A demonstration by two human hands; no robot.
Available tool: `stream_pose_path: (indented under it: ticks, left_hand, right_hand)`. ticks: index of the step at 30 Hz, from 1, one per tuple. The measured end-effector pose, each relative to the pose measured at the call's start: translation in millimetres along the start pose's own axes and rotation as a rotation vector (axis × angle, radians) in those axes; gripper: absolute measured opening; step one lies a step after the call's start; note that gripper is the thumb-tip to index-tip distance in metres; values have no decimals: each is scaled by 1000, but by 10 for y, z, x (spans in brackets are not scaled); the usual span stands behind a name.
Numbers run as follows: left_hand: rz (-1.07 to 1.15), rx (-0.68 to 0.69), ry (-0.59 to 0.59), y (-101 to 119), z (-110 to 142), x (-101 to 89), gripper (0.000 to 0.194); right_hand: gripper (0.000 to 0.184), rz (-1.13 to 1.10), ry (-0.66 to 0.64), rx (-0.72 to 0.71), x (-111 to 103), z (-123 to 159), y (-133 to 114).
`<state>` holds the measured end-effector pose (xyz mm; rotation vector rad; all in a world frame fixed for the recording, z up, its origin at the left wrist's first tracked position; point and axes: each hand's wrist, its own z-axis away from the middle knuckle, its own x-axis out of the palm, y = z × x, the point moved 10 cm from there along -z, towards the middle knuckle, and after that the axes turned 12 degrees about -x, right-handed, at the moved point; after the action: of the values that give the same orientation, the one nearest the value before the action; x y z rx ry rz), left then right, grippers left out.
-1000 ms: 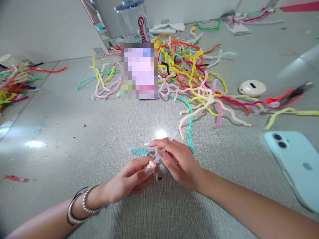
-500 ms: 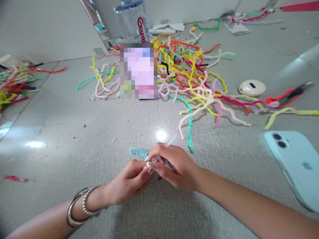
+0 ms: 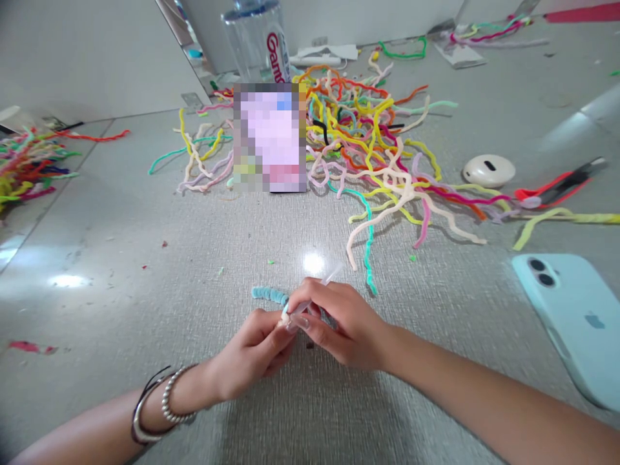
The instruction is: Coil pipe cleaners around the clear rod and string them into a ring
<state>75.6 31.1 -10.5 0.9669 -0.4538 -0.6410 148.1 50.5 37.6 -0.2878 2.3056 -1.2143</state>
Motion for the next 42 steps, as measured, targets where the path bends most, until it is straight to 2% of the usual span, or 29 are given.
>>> stream_pose_path:
  ticks: [6,11,14,20,27,37,42]
  left_hand:
    - [-52,30,8,-15,8,-13,48]
    - [-169,28,40,-17,17,4,34]
    - [-193,16,44,-12,23,17,29]
    - [-202,4,60,-18,17,9,28]
    - [-236,17,80,-27,21,39,26]
    - [-226,-40,62,-70,9,55,24]
    - [-248,32,56,-45,12,52,29]
  right_hand:
    - [11,28,-23,56,21,24,57]
    - [24,45,-36,167,36,67,155]
    - [25,47,-43,194,52,73,178]
    - [23,44,-49,249,55,81,210]
    - [32,6,-99,291,97,97,268]
    - [18,5,-96,272,111,89,244]
    - [11,-3,-102,286,96,85,241]
